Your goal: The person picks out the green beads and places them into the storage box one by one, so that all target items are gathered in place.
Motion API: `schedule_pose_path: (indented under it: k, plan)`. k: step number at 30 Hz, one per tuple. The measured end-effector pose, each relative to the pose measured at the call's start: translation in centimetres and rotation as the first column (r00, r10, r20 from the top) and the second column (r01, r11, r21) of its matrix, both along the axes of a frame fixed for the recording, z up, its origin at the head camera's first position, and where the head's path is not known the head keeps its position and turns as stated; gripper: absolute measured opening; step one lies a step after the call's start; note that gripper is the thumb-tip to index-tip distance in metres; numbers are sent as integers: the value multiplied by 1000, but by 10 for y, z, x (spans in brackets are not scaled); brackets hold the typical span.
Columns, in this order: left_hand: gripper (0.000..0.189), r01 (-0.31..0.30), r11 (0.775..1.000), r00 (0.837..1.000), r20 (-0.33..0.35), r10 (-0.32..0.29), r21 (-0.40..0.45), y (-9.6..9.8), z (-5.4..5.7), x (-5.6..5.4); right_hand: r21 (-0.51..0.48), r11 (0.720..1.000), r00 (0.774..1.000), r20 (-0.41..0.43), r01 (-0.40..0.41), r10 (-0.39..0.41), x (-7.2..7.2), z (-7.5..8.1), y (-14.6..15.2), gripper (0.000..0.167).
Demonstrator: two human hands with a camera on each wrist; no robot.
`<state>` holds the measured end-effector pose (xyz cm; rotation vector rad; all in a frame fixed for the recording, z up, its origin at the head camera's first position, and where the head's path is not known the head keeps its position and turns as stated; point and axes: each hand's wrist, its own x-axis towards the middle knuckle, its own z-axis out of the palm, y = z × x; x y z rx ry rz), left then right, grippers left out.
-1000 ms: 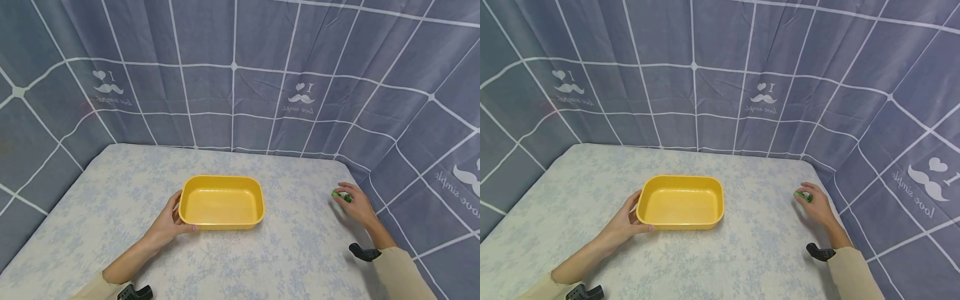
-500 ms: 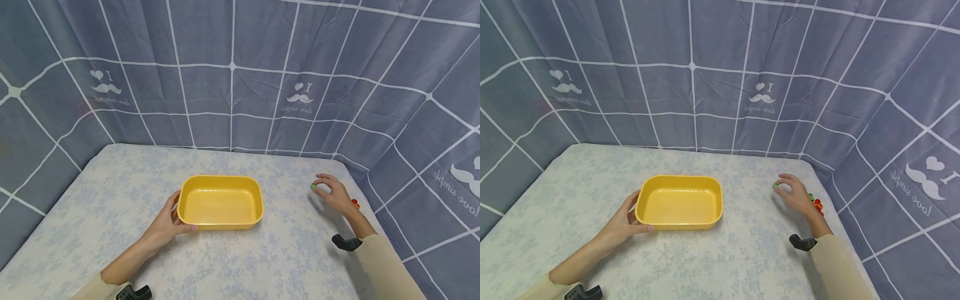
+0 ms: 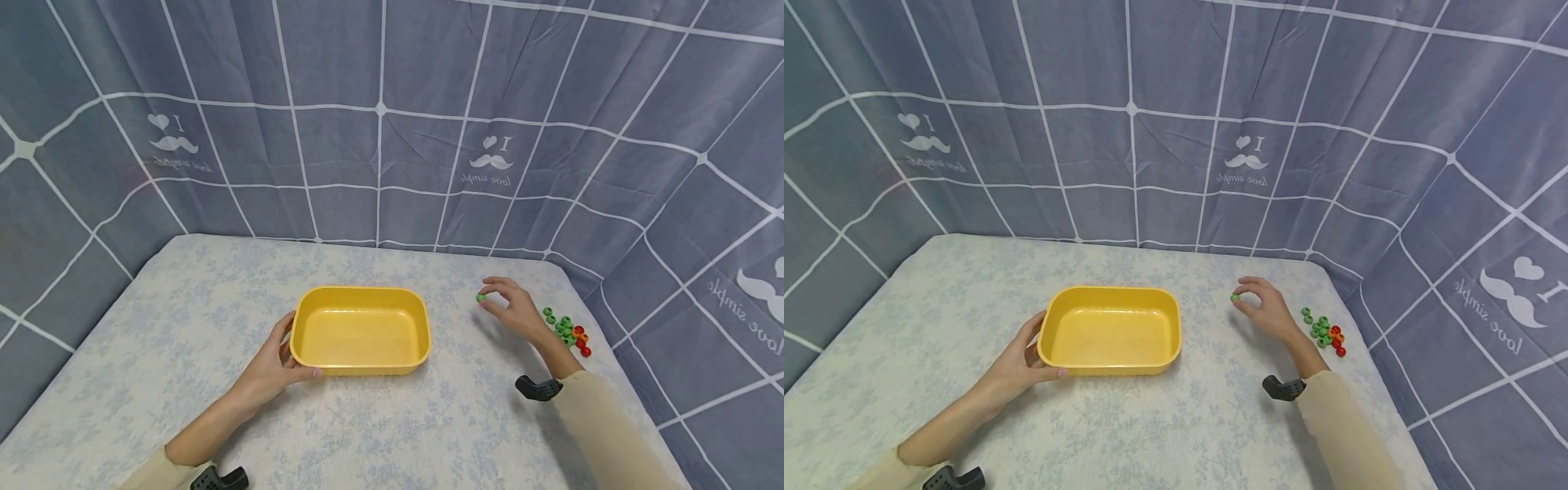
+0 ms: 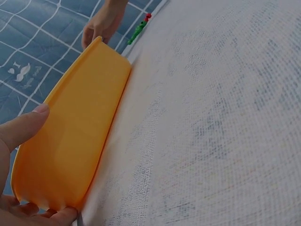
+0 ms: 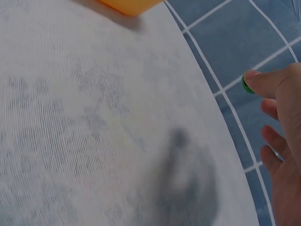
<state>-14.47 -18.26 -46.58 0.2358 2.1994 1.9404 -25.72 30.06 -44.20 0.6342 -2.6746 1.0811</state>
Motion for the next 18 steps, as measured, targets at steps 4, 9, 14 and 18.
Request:
schedule_pose_path:
  k: [4,9,14,18]
  plan:
    - [120,-6,1000,1000,-2,6,-10,0,0,0,-3,1000,1000,17,-9,9,-4,0,-14,16]
    - [119,0,1000,1000,2,0,-5,1,1,1,8,999,999,18,-32,32,-9,3,-32,16]
    - [118,4,1000,1000,-14,-4,9,0,-1,1,20,998,998,17,-57,57,-13,7,-50,15]
    - [118,4,1000,1000,-21,-4,7,-1,-2,1,12,996,996,26,-84,83,-16,10,-66,14]
